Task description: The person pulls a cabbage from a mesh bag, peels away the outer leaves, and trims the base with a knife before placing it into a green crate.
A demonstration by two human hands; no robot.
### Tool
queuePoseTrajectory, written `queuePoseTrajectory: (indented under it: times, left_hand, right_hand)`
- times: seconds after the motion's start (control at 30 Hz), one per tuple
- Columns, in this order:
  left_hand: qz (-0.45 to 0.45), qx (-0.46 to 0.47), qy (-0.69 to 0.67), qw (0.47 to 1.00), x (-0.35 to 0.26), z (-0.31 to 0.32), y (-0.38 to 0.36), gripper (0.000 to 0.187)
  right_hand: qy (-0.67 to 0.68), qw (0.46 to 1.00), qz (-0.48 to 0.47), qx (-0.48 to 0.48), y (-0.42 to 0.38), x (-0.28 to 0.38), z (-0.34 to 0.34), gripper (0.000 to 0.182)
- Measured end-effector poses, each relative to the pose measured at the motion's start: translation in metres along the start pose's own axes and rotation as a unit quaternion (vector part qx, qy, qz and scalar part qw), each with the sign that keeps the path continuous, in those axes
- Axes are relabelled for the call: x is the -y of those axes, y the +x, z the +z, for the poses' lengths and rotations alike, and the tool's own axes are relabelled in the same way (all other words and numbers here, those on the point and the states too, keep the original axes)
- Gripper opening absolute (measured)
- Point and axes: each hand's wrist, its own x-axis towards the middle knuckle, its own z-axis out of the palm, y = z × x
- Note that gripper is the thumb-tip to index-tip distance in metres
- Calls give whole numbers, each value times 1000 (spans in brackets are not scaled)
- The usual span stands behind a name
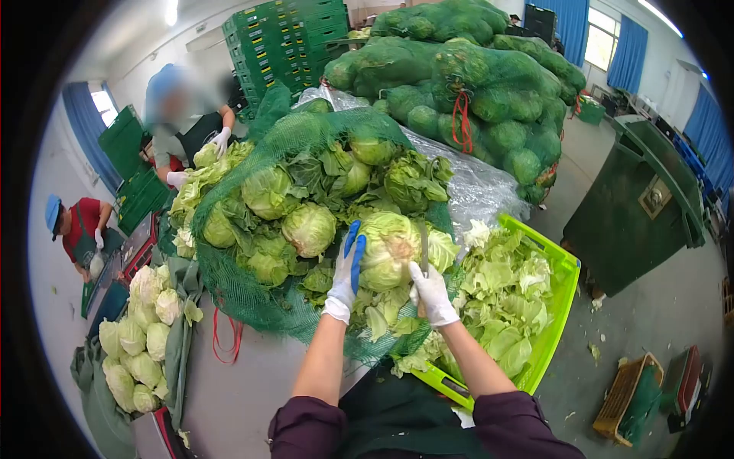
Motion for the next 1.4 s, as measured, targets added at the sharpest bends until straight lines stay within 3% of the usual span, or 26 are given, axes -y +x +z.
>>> queuePoseTrajectory:
  times: [0.1,0.13,0.17,0.2,0.27,0.3,0.37,0.43,0.5,0.53,0.57,0.63,0.7,0.77,0.97,1.03,1.17,1.23,1.3,1.4]
  left_hand:
    - [45,54,6,997,-19,17,-34,54]
    - [207,71,209,953,-19,14,-48,51]
    - [359,83,392,843,-19,12,-62,51]
    - [359,91,391,843,-35,17,-82,51]
    - [173,136,373,901,-78,33,-127,56]
    - [167,149,372,901,-77,33,-133,59]
    - [229,65,415,878,-81,35,-117,58]
    - [244,50,371,895,-63,48,-79,52]
    - [183,54,301,934,-34,54,-48,46]
    - [174,46,288,941,-27,51,-38,44]
    - [165,39,275,946,-19,48,-31,43]
    - [184,26,293,938,-19,50,-39,42]
    - [252,-8,393,884,-22,57,-52,42]
    - [257,-10,431,865,-39,74,-66,42]
    - [282,37,556,781,-55,116,-85,47]
    - [279,49,560,778,-54,123,-85,47]
    - [272,42,575,770,-53,125,-80,44]
    - [244,18,520,818,-52,115,-65,41]
    - [221,-2,460,860,-44,101,-45,36]
    - [66,33,240,968,-23,55,-2,34]
  right_hand:
    - [2,999,27,-17,13,-14,-18,33]
    - [63,996,60,22,6,-16,-31,34]
    - [88,993,64,52,-3,-19,-46,38]
    - [102,990,69,73,-7,-25,-61,39]
    - [101,987,73,104,-12,-43,-93,41]
    - [106,987,76,94,-14,-40,-97,41]
    - [-7,993,75,86,-18,-21,-98,41]
    - [-16,994,95,44,-13,-10,-84,41]
    - [-111,993,22,24,-17,7,-76,38]
    - [-196,978,-60,-34,-15,2,-73,32]
    - [-192,979,-59,-40,-18,-2,-77,32]
    - [-221,947,-222,-79,-37,16,-77,32]
    - [-256,941,-204,-80,-56,21,-76,30]
    - [-375,905,-182,-91,-67,10,-74,24]
    - [-385,919,-19,-86,-73,9,-77,21]
    - [-388,913,-64,-109,-79,-7,-86,20]
    - [-409,902,-21,-132,-94,-30,-78,20]
    - [-430,894,-8,-131,-88,-47,-68,18]
    - [-417,892,-106,-140,-74,-57,-60,14]
    - [-445,864,-189,-142,-35,-62,-39,13]
